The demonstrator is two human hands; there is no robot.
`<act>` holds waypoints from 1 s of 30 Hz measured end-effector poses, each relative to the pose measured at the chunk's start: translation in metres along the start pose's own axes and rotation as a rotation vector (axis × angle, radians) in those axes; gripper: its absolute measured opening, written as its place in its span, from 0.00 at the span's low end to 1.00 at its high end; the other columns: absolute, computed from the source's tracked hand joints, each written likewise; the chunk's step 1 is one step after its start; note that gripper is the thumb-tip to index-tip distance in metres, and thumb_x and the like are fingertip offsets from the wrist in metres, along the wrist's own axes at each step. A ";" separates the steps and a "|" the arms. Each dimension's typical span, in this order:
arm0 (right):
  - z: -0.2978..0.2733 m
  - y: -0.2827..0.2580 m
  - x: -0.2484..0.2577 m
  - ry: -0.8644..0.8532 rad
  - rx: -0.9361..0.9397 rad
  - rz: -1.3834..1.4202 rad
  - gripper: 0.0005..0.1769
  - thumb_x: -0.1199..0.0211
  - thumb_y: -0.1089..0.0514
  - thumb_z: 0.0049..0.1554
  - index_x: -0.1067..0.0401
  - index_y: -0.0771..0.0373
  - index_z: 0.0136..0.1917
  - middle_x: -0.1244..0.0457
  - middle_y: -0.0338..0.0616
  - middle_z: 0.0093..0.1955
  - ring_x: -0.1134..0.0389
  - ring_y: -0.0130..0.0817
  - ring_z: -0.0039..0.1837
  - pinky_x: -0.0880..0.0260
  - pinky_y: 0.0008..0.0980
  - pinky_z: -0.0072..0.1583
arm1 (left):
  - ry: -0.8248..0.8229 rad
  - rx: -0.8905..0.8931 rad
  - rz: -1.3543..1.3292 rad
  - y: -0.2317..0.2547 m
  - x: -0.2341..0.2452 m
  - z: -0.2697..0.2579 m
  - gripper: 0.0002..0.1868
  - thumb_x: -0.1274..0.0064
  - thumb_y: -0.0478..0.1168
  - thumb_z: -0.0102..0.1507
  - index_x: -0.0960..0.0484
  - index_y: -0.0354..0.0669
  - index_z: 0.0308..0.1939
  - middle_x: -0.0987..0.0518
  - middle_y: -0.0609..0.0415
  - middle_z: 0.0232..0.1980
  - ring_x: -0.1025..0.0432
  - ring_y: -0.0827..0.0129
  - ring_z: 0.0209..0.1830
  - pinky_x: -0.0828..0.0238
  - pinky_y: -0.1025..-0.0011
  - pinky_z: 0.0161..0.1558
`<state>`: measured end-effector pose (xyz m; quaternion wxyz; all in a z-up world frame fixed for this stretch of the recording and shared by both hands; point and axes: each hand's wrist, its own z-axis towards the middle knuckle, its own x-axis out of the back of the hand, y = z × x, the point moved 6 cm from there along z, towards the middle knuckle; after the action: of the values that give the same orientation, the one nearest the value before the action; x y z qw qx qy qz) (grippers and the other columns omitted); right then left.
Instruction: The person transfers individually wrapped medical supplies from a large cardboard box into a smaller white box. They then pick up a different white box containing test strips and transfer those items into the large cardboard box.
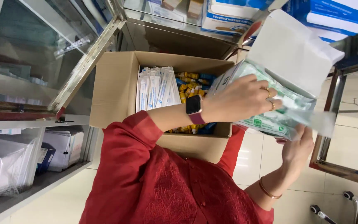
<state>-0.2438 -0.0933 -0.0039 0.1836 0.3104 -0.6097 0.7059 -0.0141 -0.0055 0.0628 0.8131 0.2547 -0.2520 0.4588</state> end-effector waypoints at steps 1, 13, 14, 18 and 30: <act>0.000 0.003 0.000 -0.011 -0.034 -0.006 0.27 0.58 0.49 0.73 0.32 0.78 0.61 0.32 0.57 0.44 0.28 0.42 0.40 0.26 0.36 0.40 | -0.197 0.022 0.056 0.003 -0.018 -0.002 0.12 0.47 0.43 0.72 0.17 0.56 0.59 0.16 0.60 0.56 0.23 0.70 0.55 0.29 0.69 0.54; -0.001 0.005 -0.001 -0.036 -0.078 0.017 0.27 0.60 0.50 0.72 0.37 0.75 0.69 0.32 0.57 0.46 0.27 0.42 0.40 0.25 0.36 0.40 | -0.602 0.138 -0.330 -0.020 -0.049 -0.007 0.28 0.34 0.50 0.56 0.19 0.57 0.60 0.20 0.57 0.59 0.25 0.59 0.55 0.29 0.57 0.56; -0.004 0.006 0.000 -0.025 -0.091 -0.007 0.27 0.61 0.49 0.72 0.37 0.73 0.71 0.32 0.56 0.48 0.27 0.41 0.40 0.25 0.35 0.40 | -0.689 0.201 -0.473 -0.026 -0.061 -0.011 0.29 0.33 0.51 0.57 0.20 0.57 0.62 0.16 0.55 0.52 0.23 0.60 0.53 0.29 0.60 0.59; -0.002 0.022 -0.006 -0.056 -0.054 0.089 0.27 0.61 0.50 0.73 0.36 0.75 0.69 0.33 0.58 0.52 0.28 0.40 0.43 0.26 0.35 0.40 | -0.425 -0.015 -0.609 -0.032 -0.069 0.005 0.28 0.31 0.44 0.45 0.17 0.47 0.50 0.15 0.52 0.44 0.22 0.57 0.45 0.29 0.60 0.49; 0.002 0.034 -0.018 -0.106 -0.014 0.235 0.33 0.60 0.45 0.70 0.49 0.63 0.81 0.40 0.59 0.73 0.33 0.48 0.65 0.28 0.46 0.53 | -0.611 -0.035 -0.205 -0.036 -0.036 0.001 0.25 0.36 0.59 0.58 0.17 0.38 0.39 0.18 0.54 0.44 0.32 0.62 0.63 0.26 0.64 0.43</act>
<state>-0.2520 -0.0996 -0.0411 0.0693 0.2723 -0.6554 0.7010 0.0007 -0.0451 0.0338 0.7459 0.3906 -0.4655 0.2725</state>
